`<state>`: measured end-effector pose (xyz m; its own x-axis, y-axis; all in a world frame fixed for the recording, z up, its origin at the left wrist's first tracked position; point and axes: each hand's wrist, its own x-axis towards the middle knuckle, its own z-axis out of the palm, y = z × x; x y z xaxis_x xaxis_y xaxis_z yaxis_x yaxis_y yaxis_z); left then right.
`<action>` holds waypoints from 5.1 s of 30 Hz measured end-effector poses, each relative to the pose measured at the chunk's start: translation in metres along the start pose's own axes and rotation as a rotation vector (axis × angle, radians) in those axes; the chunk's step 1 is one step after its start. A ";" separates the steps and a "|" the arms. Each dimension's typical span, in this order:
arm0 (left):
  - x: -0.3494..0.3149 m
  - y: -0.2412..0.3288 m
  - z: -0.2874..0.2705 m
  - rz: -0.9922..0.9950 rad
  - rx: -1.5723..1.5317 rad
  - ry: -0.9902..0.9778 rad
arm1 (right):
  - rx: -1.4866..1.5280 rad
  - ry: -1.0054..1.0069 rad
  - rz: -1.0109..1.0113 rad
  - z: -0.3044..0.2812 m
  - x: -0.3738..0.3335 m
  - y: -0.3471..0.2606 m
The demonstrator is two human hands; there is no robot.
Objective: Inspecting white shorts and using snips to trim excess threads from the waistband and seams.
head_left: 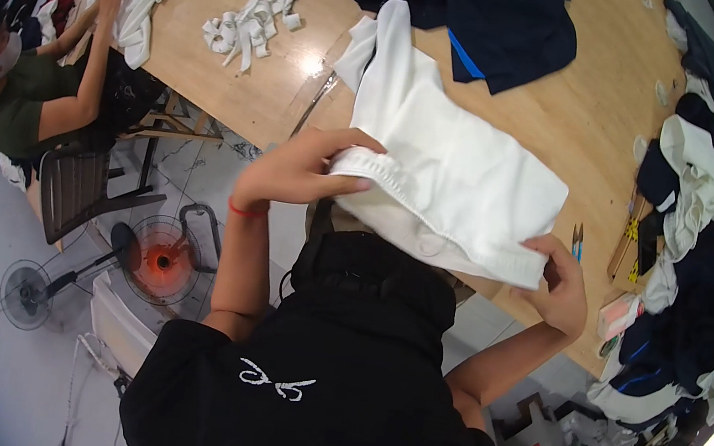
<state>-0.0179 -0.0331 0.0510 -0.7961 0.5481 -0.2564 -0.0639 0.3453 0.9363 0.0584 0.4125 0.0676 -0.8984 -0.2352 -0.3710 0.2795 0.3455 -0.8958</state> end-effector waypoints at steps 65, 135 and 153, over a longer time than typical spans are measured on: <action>0.087 -0.005 0.082 0.258 0.783 0.277 | -0.829 0.544 -0.296 0.066 0.057 0.013; 0.037 0.010 0.056 0.120 -0.665 0.289 | 0.349 0.864 -0.391 0.078 0.027 -0.040; 0.033 0.037 0.035 0.211 0.206 0.734 | 0.283 0.926 -0.288 0.064 0.031 -0.008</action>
<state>-0.0259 0.0243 0.0691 -0.9771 0.0002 0.2127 0.1886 0.4635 0.8658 0.0499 0.3447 0.0476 -0.8200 0.5640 0.0971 -0.0276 0.1305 -0.9911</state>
